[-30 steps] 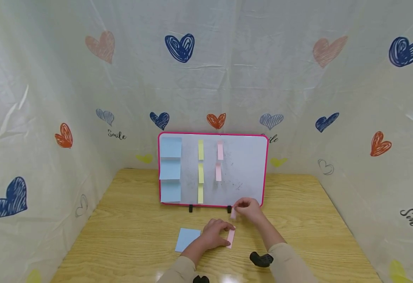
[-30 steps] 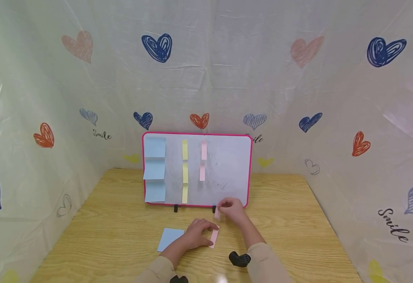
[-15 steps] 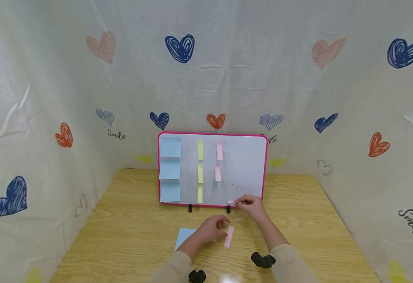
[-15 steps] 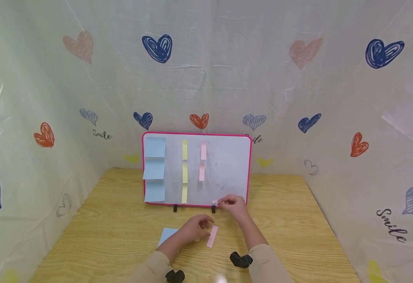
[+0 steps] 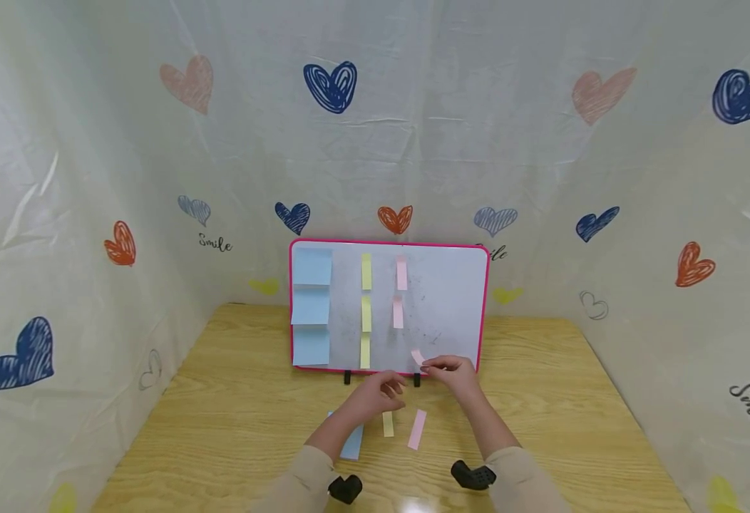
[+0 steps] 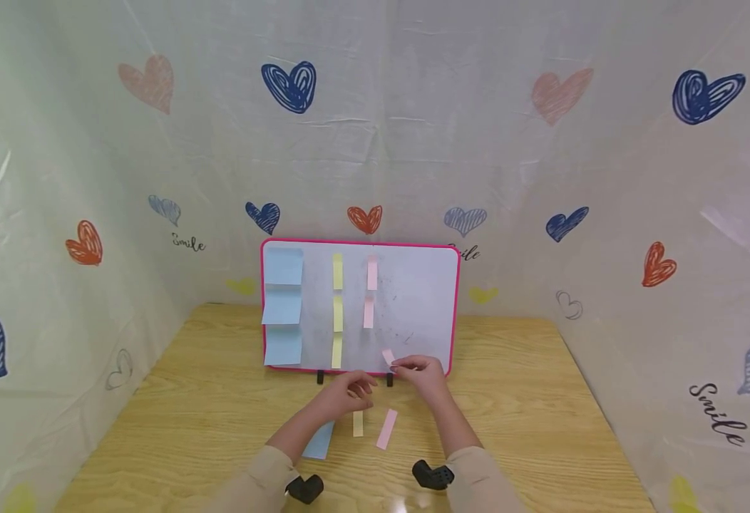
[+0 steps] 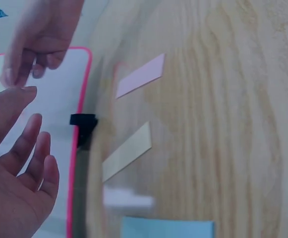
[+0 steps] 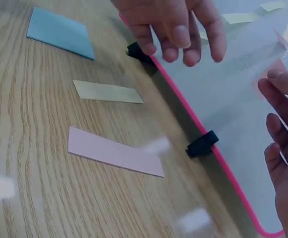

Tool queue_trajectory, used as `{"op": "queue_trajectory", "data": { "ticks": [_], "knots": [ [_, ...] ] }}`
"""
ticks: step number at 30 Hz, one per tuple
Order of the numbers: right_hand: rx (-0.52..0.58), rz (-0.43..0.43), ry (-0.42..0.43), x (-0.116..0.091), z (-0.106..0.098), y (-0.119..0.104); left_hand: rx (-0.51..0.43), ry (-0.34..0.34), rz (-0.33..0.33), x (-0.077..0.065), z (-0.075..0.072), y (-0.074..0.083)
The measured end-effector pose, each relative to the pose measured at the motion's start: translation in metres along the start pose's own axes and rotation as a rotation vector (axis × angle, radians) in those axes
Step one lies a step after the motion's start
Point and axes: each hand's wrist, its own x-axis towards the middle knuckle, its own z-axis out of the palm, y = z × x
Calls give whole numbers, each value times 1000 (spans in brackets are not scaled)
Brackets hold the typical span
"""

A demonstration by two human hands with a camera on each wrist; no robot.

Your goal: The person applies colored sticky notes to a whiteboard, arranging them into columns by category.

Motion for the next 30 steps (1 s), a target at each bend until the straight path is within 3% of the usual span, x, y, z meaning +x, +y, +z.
{"op": "queue_trajectory", "data": {
  "ticks": [6,10,20,24,30],
  "knots": [
    [-15,-34,20,3,11,3,53,45,61,0,-20,13],
    [-31,-22,51,2,19,4,93,80,65,3,-31,22],
    [39,-38,84,7,41,17,141,113,-37,20,-49,31],
    [53,-37,107,7,48,18,158,113,-43,27,-54,30],
    [77,-20,115,1,53,2,167,109,-53,34,-60,30]
  ]
}}
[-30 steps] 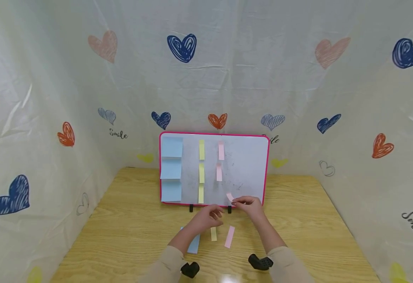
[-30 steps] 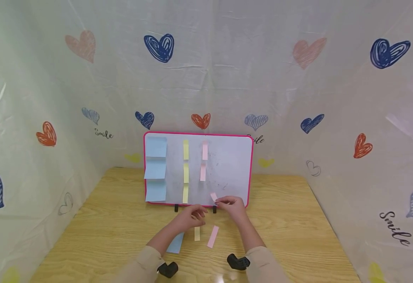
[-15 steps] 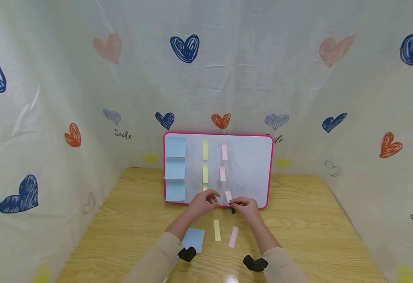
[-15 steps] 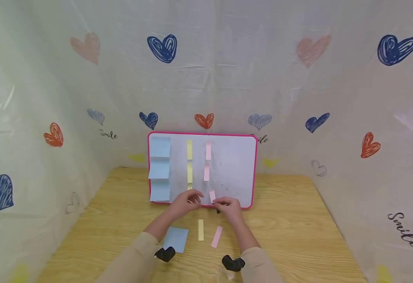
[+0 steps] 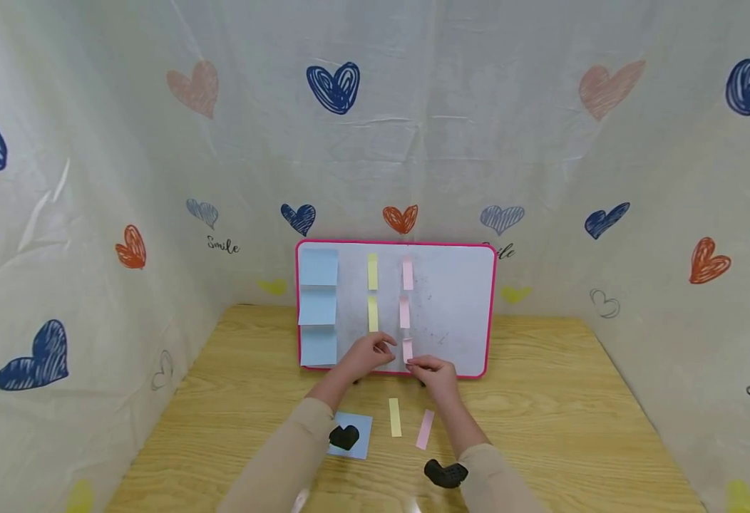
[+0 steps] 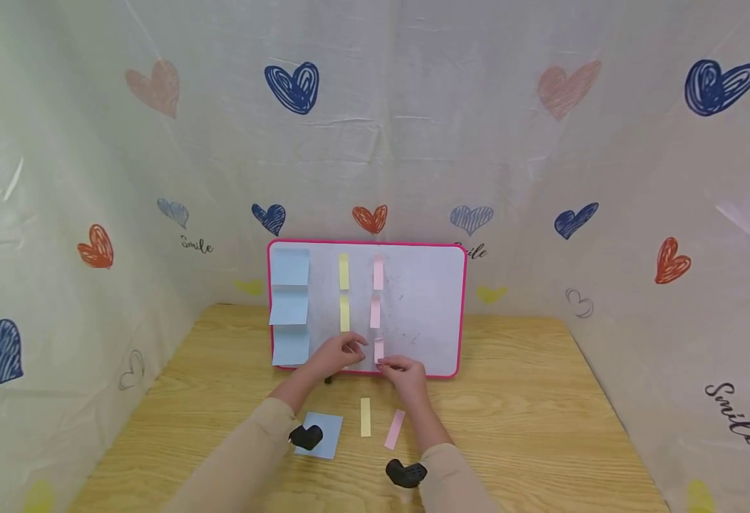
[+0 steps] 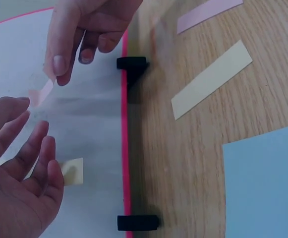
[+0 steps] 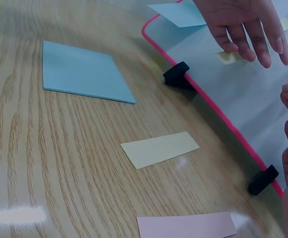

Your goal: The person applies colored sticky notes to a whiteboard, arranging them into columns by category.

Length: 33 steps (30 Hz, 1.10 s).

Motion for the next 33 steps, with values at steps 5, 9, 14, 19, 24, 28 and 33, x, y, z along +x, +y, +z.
{"op": "queue_trajectory", "data": {
  "ticks": [5,9,14,19,24,28,33],
  "knots": [
    [-17,-10,-4,-1,2,-8,-18,-5,-36,6,-1,-1],
    [2,25,16,7,3,8,-22,-6,-43,9,0,-3],
    [-3,-7,27,10,9,18,-12,-4,-33,9,0,-3],
    [-2,-7,31,12,12,20,5,-5,-48,11,2,-5],
    [11,-4,7,8,13,13,-1,-10,-54,14,4,-10],
    [8,13,6,9,13,13,0,-8,-67,15,5,-13],
    [23,16,7,12,13,20,10,-11,-74,18,5,-14]
  ]
}}
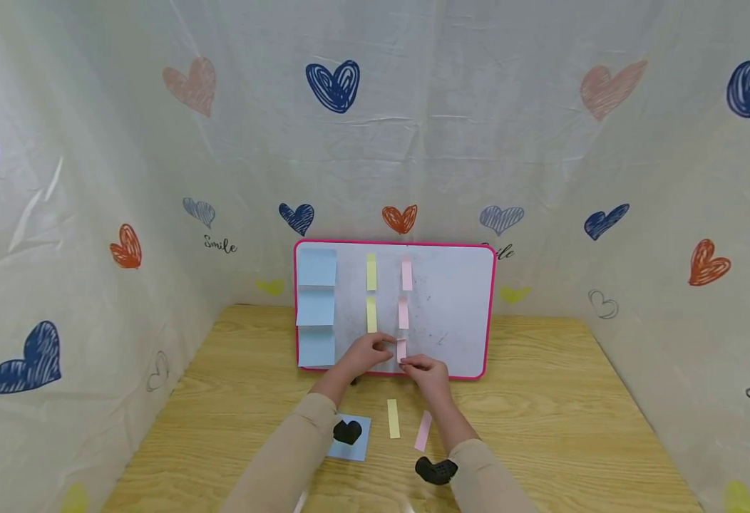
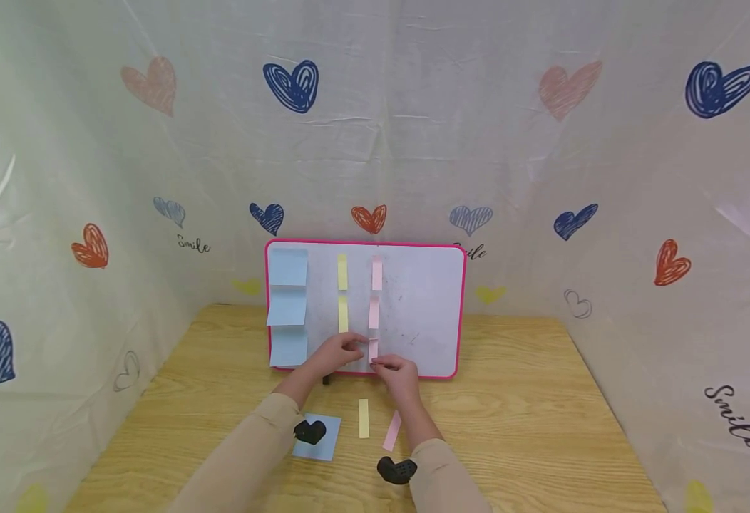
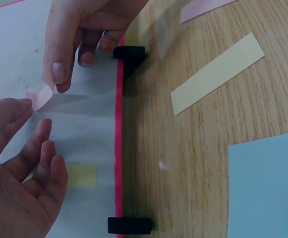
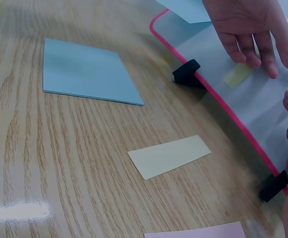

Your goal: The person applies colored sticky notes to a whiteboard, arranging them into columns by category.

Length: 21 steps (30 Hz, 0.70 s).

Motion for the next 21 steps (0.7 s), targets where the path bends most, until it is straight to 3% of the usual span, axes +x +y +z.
{"op": "queue_trajectory", "data": {
  "ticks": [11,21],
  "knots": [
    [-28,6,11,1,0,2,1,-12,22,1,-2,0],
    [-65,-49,-60,-14,-2,-28,-42,-36,7,2,-3,1]
  ]
}}
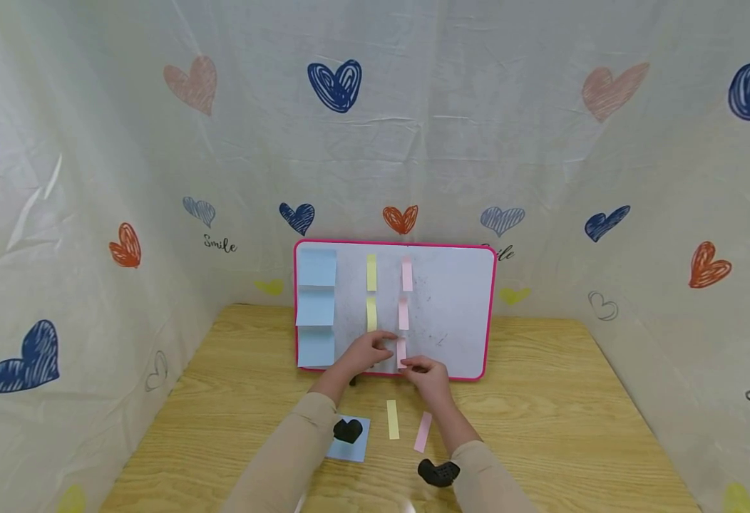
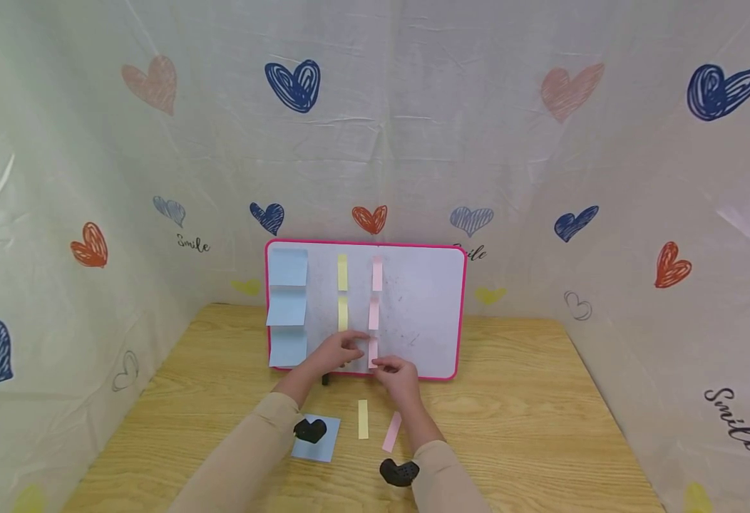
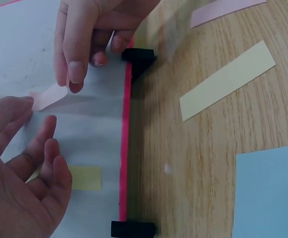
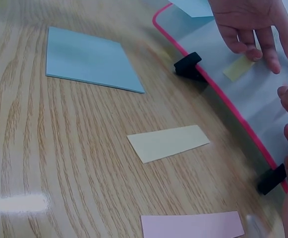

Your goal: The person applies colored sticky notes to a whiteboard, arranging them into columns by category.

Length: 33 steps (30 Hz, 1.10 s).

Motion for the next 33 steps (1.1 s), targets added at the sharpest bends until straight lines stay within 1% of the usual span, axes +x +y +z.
{"op": "queue_trajectory", "data": {
  "ticks": [2,7,8,11,16,20,23,25,29,33],
  "knots": [
    [-15,-14,-5,2,-2,7,-9,-3,1,0,1,0],
    [-55,13,-1,8,-6,31,-26,-2,7,0,1,0],
    [-55,33,2,9,-6,33,-28,-2,6,0,1,0],
    [-41,54,-12,9,-9,38,-36,0,0,0,2,-1],
    [-30,89,-70,8,-15,40,-60,-3,-11,0,4,-2],
    [-4,114,-146,7,-20,36,-90,0,-29,0,6,-2],
    [14,106,-199,2,-23,25,-110,2,-32,-1,7,-2],
    [16,105,-218,-1,-25,16,-121,3,-25,-1,8,-2],
    [-14,115,-213,-7,-28,2,-154,0,-16,-3,10,-2],
    [-25,139,-188,-8,-32,1,-185,-6,-7,-4,13,0]
  ]
}}
